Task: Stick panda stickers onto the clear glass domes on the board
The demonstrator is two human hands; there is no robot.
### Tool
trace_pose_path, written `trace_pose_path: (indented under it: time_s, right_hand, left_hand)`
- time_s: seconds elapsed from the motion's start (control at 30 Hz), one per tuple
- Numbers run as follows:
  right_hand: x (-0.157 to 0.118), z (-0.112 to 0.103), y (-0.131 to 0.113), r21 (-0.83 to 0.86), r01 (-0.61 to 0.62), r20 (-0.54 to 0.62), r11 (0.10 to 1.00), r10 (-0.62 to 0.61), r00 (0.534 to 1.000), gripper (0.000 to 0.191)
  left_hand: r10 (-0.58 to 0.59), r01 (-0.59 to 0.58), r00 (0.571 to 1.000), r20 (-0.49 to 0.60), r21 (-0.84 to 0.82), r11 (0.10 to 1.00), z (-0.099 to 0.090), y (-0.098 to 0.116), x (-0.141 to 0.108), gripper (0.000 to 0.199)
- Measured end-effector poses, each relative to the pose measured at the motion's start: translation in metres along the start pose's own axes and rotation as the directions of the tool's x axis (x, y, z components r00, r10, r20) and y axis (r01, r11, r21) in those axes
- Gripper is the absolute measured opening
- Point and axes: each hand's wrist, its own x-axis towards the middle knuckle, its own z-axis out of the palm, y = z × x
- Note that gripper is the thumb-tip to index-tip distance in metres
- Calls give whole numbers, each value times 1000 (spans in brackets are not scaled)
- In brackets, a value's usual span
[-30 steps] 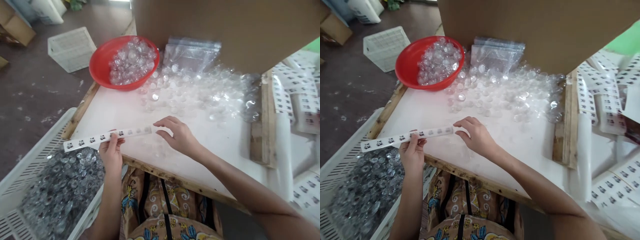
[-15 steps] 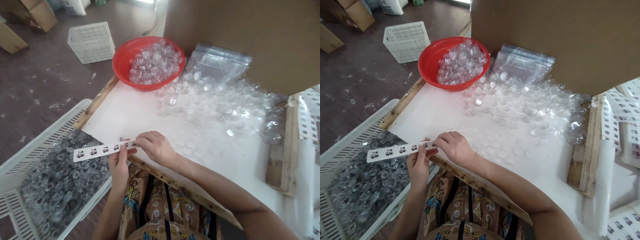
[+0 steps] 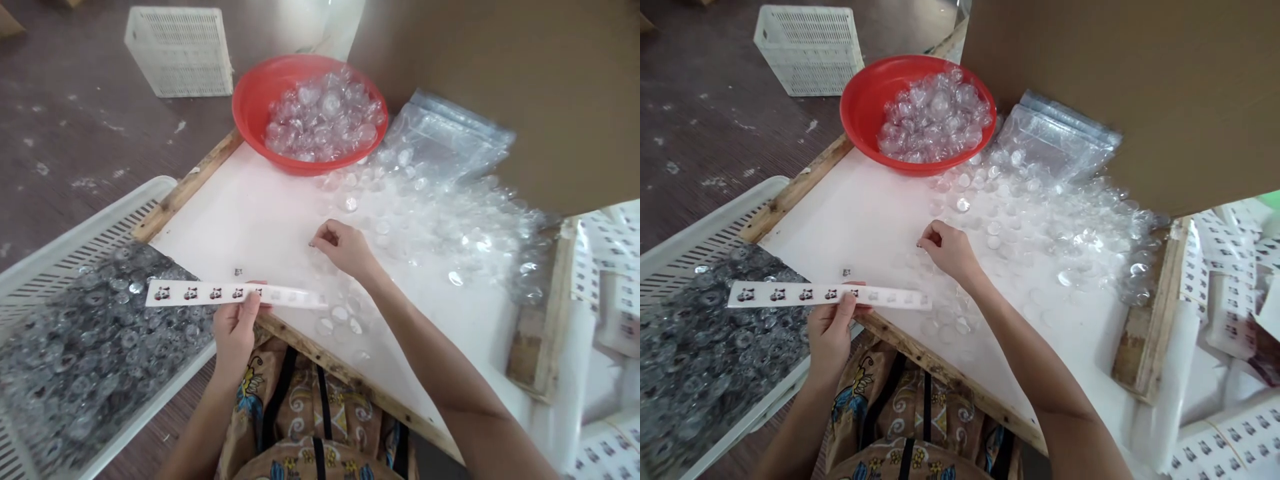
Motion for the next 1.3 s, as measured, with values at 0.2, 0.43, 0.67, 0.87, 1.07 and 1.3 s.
trace_pose_path:
  time_s: [0.2, 0.43, 0.67, 0.87, 1.07, 1.3]
  right_hand:
    - [0, 6, 2, -90, -12, 23, 996, 15, 1000, 6]
    - [-2, 11, -4, -229, 42, 30, 973, -36, 999, 8]
    - [1, 22, -15, -421, 92, -8, 902, -105, 994, 9]
    - [4, 32, -26, -435, 122, -42, 892, -155, 987, 29]
    - [-46, 31, -56, 52, 296, 307, 954, -297, 904, 12]
    - [-77, 35, -65, 68, 406, 310, 911, -406, 860, 14]
  left_hand:
    - [-4, 4, 1000, -13, -11, 1000, 0, -4, 0, 30]
    - [2, -3, 1000, -21, -21, 1000, 1, -3, 0, 30]
    - [-32, 30, 999, -22, -83, 996, 0, -3, -2, 30]
    - [-113, 119, 993, 36, -245, 962, 2, -4, -22, 27]
    - [-122, 130, 991, 54, -189, 973, 4, -5, -28, 34]
    - [-100, 104, 993, 68, -66, 992, 2, -2, -25, 39]
